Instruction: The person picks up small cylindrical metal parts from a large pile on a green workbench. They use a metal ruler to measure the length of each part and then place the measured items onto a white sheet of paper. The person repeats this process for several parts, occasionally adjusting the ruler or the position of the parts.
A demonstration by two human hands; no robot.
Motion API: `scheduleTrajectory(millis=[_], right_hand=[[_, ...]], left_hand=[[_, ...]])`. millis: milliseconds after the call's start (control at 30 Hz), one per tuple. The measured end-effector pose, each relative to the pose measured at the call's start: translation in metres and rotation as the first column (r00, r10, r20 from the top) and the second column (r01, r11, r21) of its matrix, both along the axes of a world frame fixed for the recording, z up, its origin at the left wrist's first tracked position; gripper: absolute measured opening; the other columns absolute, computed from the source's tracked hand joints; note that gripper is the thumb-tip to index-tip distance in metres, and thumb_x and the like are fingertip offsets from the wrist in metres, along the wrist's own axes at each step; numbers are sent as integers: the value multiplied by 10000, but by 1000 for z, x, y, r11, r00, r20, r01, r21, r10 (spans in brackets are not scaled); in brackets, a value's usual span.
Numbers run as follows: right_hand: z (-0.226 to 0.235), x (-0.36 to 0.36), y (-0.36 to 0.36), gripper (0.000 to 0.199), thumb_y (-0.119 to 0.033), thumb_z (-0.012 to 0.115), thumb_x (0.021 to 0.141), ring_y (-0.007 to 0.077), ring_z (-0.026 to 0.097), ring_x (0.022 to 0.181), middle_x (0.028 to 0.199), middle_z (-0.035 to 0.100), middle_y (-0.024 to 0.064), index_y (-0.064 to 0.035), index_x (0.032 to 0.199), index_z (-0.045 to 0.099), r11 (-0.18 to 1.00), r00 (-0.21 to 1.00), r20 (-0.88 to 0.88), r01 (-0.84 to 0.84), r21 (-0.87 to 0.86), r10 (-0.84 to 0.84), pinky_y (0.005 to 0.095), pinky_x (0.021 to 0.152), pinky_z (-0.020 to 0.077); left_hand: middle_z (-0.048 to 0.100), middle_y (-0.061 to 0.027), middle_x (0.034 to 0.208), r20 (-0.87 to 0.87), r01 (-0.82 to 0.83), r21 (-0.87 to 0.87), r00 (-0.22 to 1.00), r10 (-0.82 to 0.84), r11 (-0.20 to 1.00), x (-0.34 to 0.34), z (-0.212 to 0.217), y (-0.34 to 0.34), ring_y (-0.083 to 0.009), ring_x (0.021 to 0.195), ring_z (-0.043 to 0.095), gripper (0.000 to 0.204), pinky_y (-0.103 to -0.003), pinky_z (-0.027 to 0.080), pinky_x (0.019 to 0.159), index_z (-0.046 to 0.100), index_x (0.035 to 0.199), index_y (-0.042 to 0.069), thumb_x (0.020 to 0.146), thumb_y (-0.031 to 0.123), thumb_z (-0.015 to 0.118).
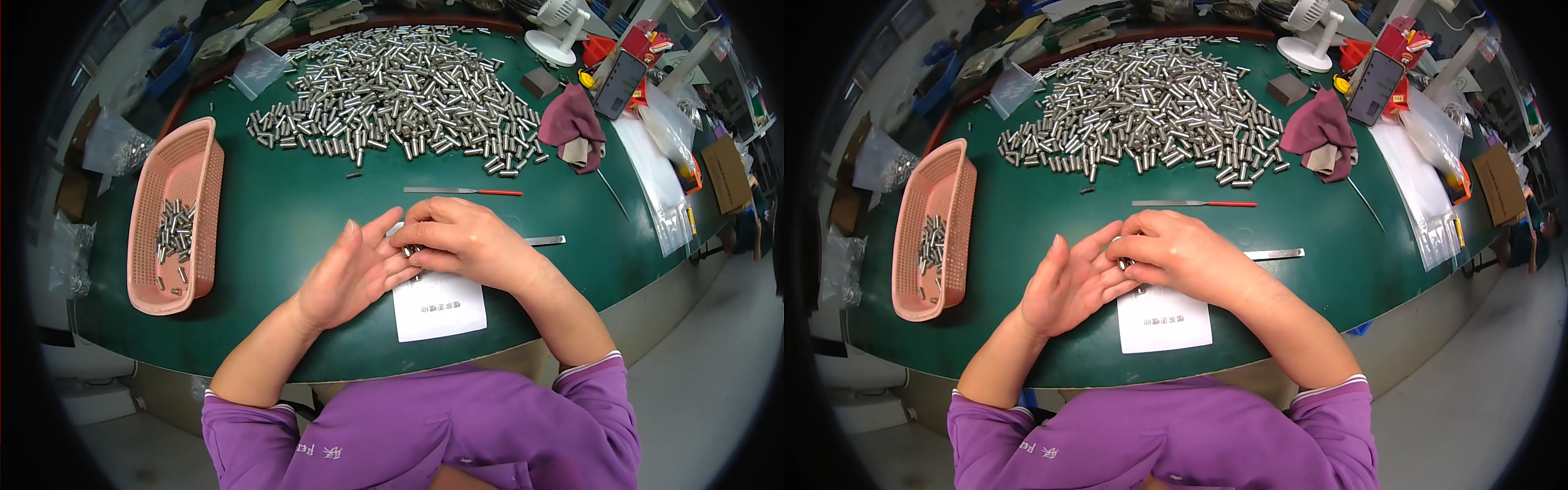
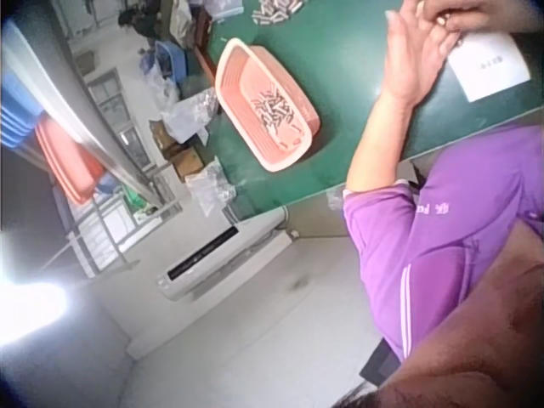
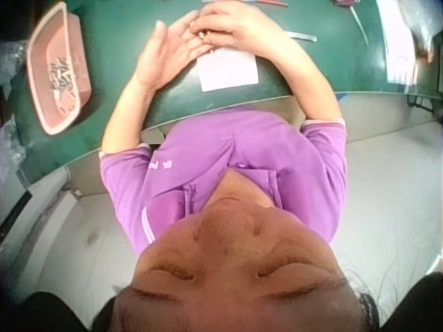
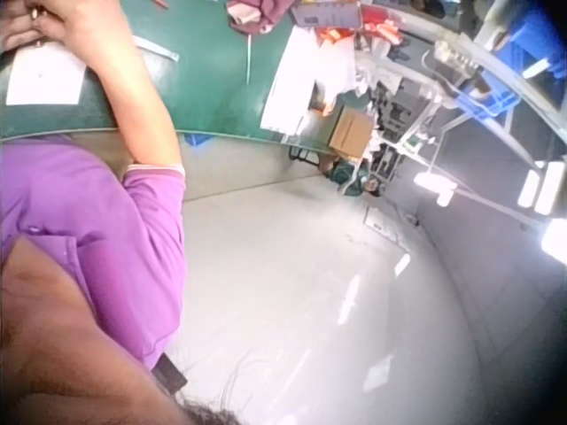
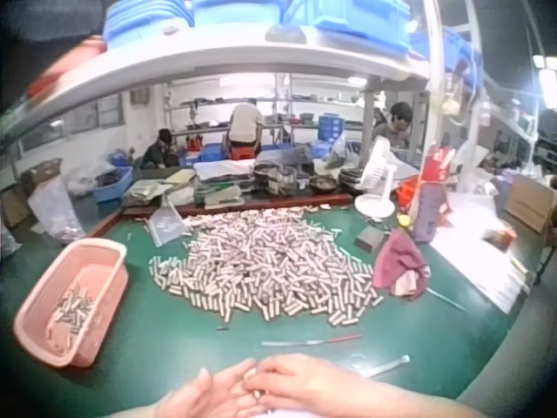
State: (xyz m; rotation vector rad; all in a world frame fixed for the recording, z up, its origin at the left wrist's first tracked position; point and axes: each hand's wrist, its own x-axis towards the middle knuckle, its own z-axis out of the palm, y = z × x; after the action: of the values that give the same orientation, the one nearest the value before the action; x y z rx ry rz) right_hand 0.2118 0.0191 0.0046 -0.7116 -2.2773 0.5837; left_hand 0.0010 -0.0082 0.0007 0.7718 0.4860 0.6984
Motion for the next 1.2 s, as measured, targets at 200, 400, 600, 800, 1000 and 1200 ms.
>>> scheduleTrajectory(millis=[200,400,600,800,1000,1200], right_hand=[[-1,11,2,306,-69,746,734,241,631,830,971,627,57,-90,1031,674,996,1000,27,-12,-87,15,341,707,536],[0,11,1,288,-68,740,746,228,641,828,956,648,66,-73,1024,665,972,998,58,26,-235,-13,322,699,546],[6,11,-1,283,-60,723,750,214,651,840,965,673,55,-77,1026,666,946,999,32,13,-325,-3,311,701,547],[8,20,1,270,-54,697,743,228,638,816,910,661,68,-70,1010,662,954,984,175,29,-299,25,342,711,531],[-4,17,-3,307,-38,701,722,246,626,830,928,624,74,-67,1023,648,969,975,190,-67,-238,114,369,732,516],[-1,19,-5,362,-44,724,694,259,616,870,958,617,56,-70,1045,636,937,991,132,19,-348,29,382,763,509]], left_hand=[[270,-230,1503,-89,19,-17,996,-20,1000,-4,-4,0,-353,1397,311,764,-469,251,1160,72,1524,35,1004,570,240],[307,-227,1479,-75,50,21,996,-48,999,-6,-9,-3,-341,1388,324,712,-467,246,1165,99,1523,35,1022,508,277],[382,-219,1437,-86,46,98,996,-38,994,-7,-4,-4,-329,1349,395,682,-457,289,1147,134,1518,32,1028,471,312],[536,-167,1285,-526,-18,482,793,306,876,-8,-1,-1,-227,1138,563,716,-374,465,990,254,1469,-8,900,158,656],[584,-92,1126,-689,278,672,575,442,686,2,-1,-11,-173,876,551,944,-313,488,819,280,1469,14,695,93,813],[594,-89,1102,-659,283,711,588,469,644,6,-8,-12,-171,847,552,970,-297,484,785,251,1489,28,693,49,803]])
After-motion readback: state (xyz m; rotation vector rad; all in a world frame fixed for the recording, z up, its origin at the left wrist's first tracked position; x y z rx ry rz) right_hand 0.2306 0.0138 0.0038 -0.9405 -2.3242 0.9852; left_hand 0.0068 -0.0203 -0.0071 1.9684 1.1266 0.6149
